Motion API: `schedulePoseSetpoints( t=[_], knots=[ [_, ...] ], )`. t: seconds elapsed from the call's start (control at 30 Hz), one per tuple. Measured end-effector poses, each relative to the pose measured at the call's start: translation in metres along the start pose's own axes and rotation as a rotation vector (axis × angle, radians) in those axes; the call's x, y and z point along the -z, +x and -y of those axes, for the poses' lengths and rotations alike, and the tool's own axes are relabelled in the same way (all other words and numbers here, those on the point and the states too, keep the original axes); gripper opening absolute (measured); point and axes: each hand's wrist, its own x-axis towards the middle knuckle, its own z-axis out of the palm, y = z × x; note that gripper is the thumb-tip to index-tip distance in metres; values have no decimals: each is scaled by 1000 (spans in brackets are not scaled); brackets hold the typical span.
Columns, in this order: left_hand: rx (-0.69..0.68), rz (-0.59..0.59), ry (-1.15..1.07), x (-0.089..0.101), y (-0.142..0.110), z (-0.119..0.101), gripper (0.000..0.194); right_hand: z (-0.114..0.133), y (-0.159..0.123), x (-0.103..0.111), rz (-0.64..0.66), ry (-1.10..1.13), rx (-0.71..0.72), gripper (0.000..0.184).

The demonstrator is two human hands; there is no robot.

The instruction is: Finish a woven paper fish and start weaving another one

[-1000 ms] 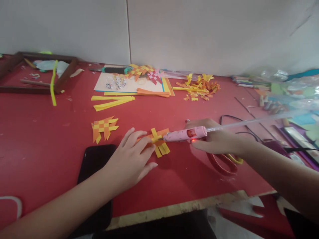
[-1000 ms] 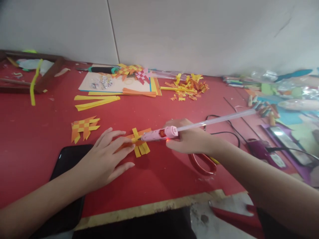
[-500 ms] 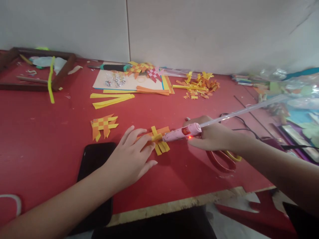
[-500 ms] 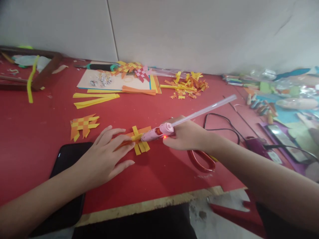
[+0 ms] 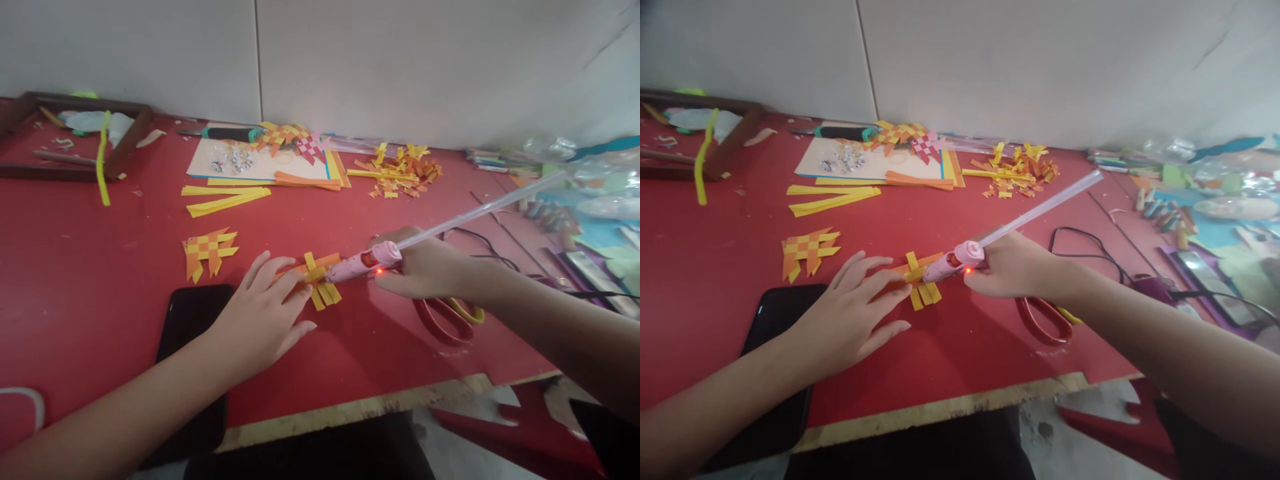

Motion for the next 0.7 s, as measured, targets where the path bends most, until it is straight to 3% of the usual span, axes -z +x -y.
schedulePoseSetpoints(
  t=[0.3, 0.57, 0.63, 0.7],
  knots=[
    [7, 3, 9, -1, 0, -1, 38, 4, 7, 7, 35, -65, 1, 14],
    [31, 21, -1, -1, -1, -1, 40, 37, 31, 29, 206, -467, -119, 14],
    [35, 25, -4, -1, -1, -1, 40, 33, 32, 40, 181, -497, -87, 18],
    [28, 20, -6, -1, -1, -1, 40, 18, 28, 50, 78, -486, -46, 22]
  ],
)
